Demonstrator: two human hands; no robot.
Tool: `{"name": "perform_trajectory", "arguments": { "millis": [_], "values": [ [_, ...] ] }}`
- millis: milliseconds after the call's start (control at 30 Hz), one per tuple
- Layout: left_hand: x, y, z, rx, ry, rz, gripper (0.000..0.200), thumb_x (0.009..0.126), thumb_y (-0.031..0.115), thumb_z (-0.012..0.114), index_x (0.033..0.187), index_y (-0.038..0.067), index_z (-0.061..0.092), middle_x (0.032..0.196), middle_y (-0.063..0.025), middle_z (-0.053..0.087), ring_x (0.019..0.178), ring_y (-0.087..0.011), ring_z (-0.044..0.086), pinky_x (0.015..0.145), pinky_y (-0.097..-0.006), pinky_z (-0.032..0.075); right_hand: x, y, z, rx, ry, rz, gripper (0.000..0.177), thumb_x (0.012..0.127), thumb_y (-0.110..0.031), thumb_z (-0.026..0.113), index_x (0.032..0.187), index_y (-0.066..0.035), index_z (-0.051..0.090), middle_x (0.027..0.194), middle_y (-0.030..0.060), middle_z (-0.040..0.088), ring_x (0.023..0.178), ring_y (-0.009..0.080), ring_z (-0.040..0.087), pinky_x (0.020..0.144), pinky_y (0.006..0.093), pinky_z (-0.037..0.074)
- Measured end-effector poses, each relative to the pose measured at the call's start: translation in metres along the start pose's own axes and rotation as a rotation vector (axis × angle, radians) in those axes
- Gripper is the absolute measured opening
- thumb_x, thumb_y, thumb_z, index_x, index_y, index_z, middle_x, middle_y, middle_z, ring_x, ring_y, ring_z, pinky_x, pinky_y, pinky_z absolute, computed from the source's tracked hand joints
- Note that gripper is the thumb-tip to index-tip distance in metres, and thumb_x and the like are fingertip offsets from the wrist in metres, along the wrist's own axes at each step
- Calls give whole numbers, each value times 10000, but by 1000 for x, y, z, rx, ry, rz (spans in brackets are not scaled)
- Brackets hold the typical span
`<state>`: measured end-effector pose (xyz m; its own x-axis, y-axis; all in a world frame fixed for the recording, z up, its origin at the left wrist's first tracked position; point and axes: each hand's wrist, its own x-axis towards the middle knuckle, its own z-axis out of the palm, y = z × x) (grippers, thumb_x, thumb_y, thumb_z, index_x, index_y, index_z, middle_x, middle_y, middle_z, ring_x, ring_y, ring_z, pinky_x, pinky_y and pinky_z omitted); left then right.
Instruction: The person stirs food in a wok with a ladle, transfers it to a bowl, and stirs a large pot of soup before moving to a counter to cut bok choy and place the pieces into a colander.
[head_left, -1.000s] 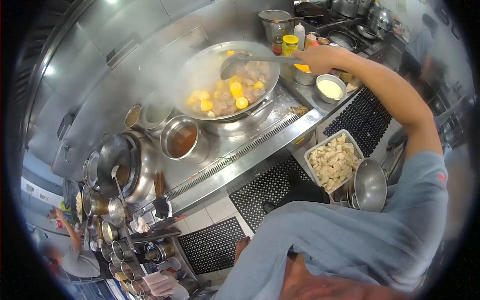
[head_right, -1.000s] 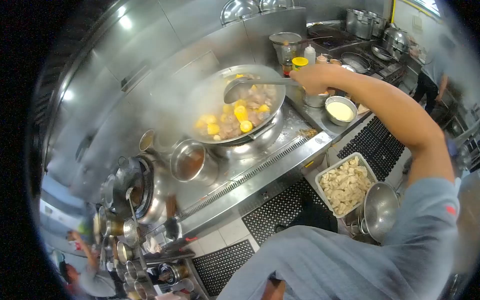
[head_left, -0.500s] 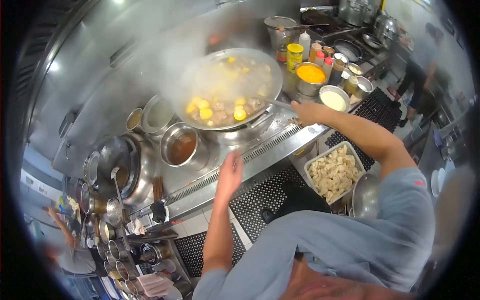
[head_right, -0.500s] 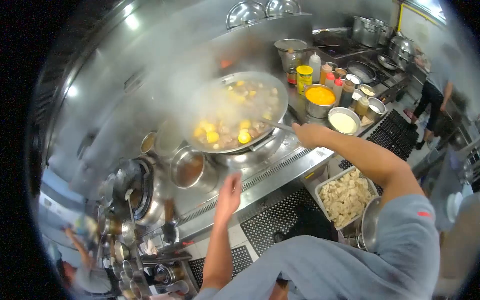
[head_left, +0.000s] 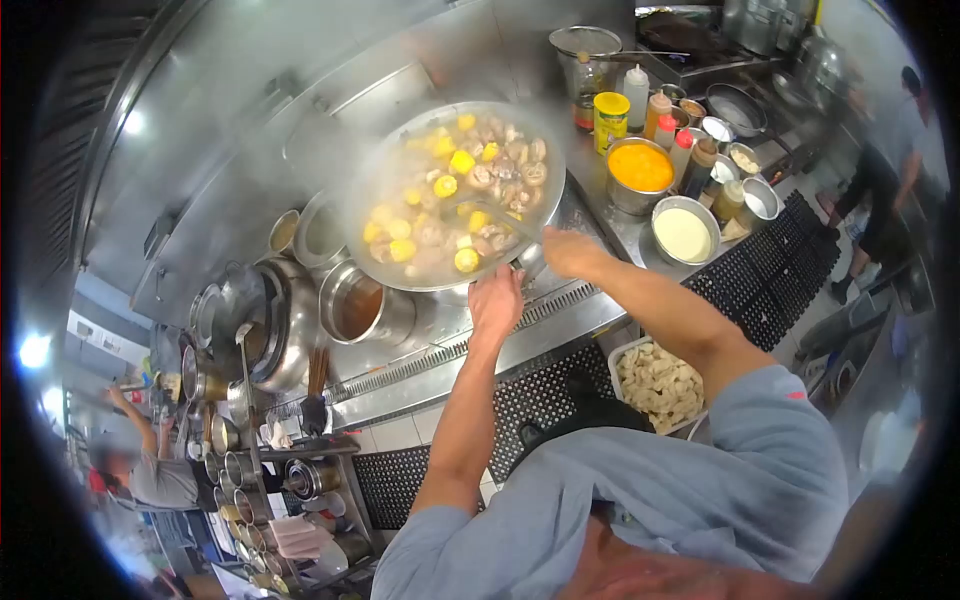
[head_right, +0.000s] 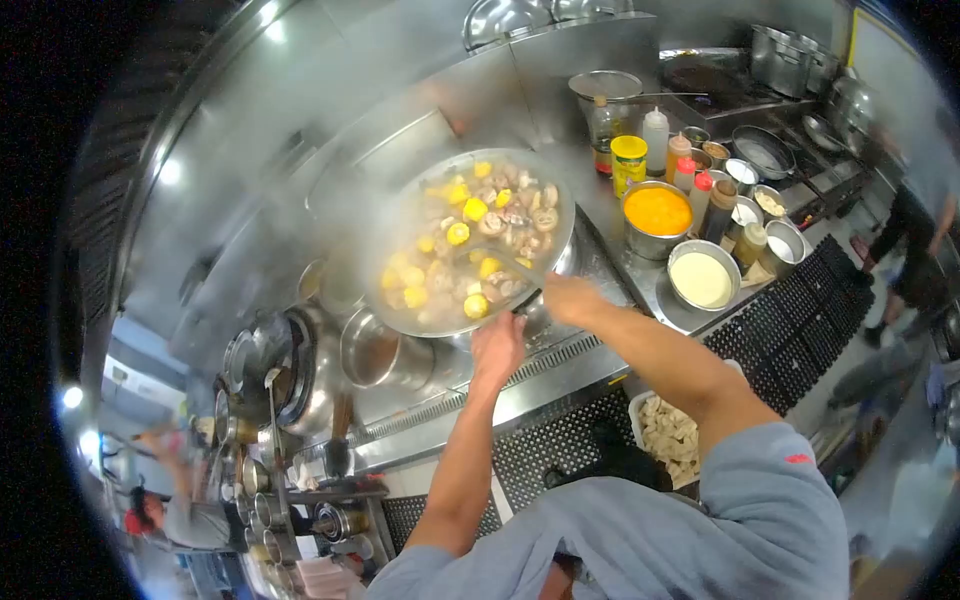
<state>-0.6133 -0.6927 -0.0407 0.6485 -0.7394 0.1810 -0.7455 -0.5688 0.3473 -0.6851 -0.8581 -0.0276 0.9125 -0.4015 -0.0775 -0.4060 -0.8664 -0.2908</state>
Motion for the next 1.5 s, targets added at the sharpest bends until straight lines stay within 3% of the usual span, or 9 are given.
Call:
{"name": "perform_trajectory", "arguments": {
  "millis": [367,433,500,633,867,967,1067,1167,1500],
  "values": [
    [-2,-7,5,-59,111,54,222,911,272,554,970,59,585,859,-157,655,841,-371,612,793,-478,440,-29,16,-43,629,146,-1,435,949,-233,436,1342,-46,437,848,250,636,615,350,627,582,431,492],
    [-6,-4,-3,-93,58,19,221,898,248,577,1007,55,582,884,-159,652,869,-371,609,824,-475,442,-5,15,-51,644,141,-17,431,973,-262,425,1386,-136,441,883,178,643,484,186,536,448,366,451],
    [-29,-4,-6,-181,513,263,228,878,183,597,1057,45,575,990,-167,631,955,-353,591,944,-451,391,3,9,-63,671,67,52,442,972,-258,420,1390,-117,429,847,177,639,480,191,534,473,372,467],
    [-125,-33,-7,-477,59,52,279,863,172,617,1087,14,566,1000,-182,624,933,-362,597,840,-433,469,-16,32,-56,486,-37,25,453,965,-267,385,1351,-32,424,893,284,636,724,413,637,700,480,495],
    [-341,-177,138,-541,-687,-631,357,881,326,520,1004,13,643,979,-256,641,949,-407,615,820,-461,490,-7,28,-55,59,-100,59,438,934,-165,394,1359,-62,386,903,291,634,886,430,627,779,530,474],
    [-412,-254,212,-43,-787,137,330,864,291,506,968,15,653,990,-264,639,962,-414,608,843,-459,486,-9,1,-75,7,-63,-12,450,934,-158,388,1377,-79,368,894,290,633,889,443,619,791,529,471],
    [-366,-193,108,-185,-675,-334,316,848,276,496,921,13,655,956,-247,647,905,-406,620,788,-468,497,1,-27,-98,75,35,-46,482,941,-183,407,1414,-123,338,920,282,637,868,434,622,780,513,476],
    [-358,-246,151,-188,-572,185,309,867,271,469,874,19,649,909,-228,649,866,-389,621,748,-469,497,34,-66,-114,243,67,-63,480,955,-208,417,1422,-130,336,910,240,653,762,387,637,720,467,489],
    [-371,-245,154,-1014,-327,-1071,308,912,285,531,1020,8,611,757,-36,623,605,-139,582,532,-258,461,51,-35,-57,225,79,-171,495,936,-229,445,1393,-56,365,1188,271,574,1041,374,595,868,438,476]
  ]
}}
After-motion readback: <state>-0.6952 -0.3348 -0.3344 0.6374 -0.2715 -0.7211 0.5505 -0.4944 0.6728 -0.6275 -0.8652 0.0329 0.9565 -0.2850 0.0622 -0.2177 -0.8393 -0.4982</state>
